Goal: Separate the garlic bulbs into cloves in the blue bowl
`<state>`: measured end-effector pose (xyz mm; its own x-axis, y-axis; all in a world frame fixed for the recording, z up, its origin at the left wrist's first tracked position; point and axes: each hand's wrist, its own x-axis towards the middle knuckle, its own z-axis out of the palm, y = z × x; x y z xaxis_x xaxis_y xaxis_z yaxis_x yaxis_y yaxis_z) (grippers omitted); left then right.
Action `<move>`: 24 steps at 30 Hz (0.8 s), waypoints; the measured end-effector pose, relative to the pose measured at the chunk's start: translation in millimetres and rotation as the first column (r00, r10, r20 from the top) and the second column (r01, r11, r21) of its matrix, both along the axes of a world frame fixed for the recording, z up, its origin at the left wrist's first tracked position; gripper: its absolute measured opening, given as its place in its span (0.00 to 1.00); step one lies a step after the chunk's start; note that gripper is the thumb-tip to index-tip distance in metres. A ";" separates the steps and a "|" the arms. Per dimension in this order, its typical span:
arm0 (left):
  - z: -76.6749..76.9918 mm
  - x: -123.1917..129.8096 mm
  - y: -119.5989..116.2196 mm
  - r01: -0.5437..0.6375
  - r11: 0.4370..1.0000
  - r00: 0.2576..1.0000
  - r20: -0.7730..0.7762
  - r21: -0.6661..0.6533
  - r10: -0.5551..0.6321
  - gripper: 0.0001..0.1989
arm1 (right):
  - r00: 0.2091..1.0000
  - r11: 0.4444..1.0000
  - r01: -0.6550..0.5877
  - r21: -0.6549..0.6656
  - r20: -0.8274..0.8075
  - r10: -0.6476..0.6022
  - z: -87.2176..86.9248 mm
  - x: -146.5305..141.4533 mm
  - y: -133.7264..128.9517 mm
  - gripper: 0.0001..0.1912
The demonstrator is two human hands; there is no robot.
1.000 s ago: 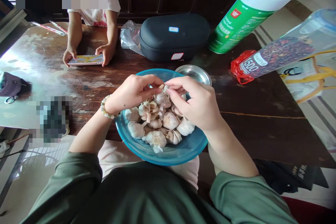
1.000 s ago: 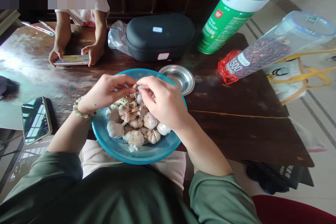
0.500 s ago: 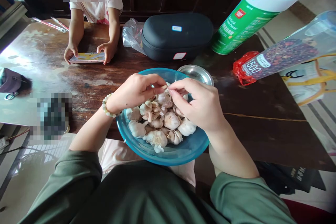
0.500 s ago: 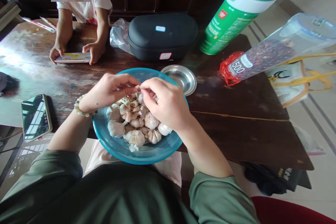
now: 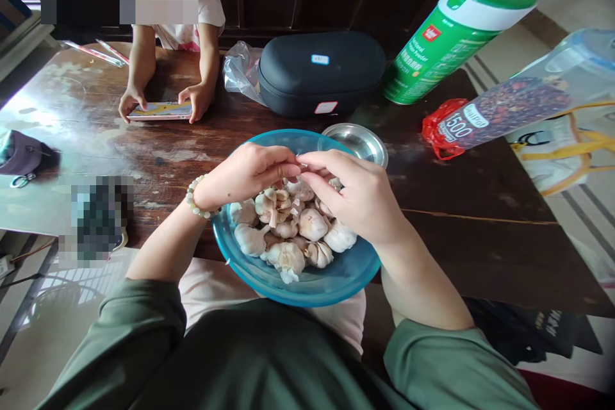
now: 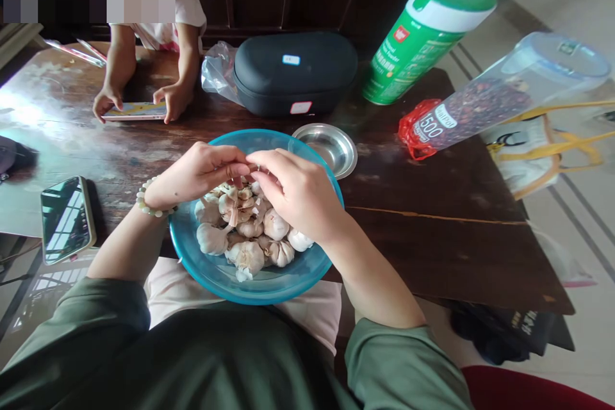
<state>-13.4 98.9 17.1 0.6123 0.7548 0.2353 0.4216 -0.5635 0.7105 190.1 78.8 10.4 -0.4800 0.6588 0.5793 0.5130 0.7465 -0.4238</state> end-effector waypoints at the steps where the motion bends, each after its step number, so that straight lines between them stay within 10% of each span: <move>1: 0.5 0.0 0.1 0.006 1.000 1.000 0.004 -0.018 -0.006 0.15 | 1.000 1.000 -0.007 0.010 0.007 0.007 0.2 0.1 0.2 0.08; 24: 2.9 -2.1 -4.2 0.037 0.998 0.995 0.089 -0.046 -0.033 0.13 | 0.997 0.999 0.024 -0.022 -0.071 -0.025 3.2 -1.1 -1.7 0.06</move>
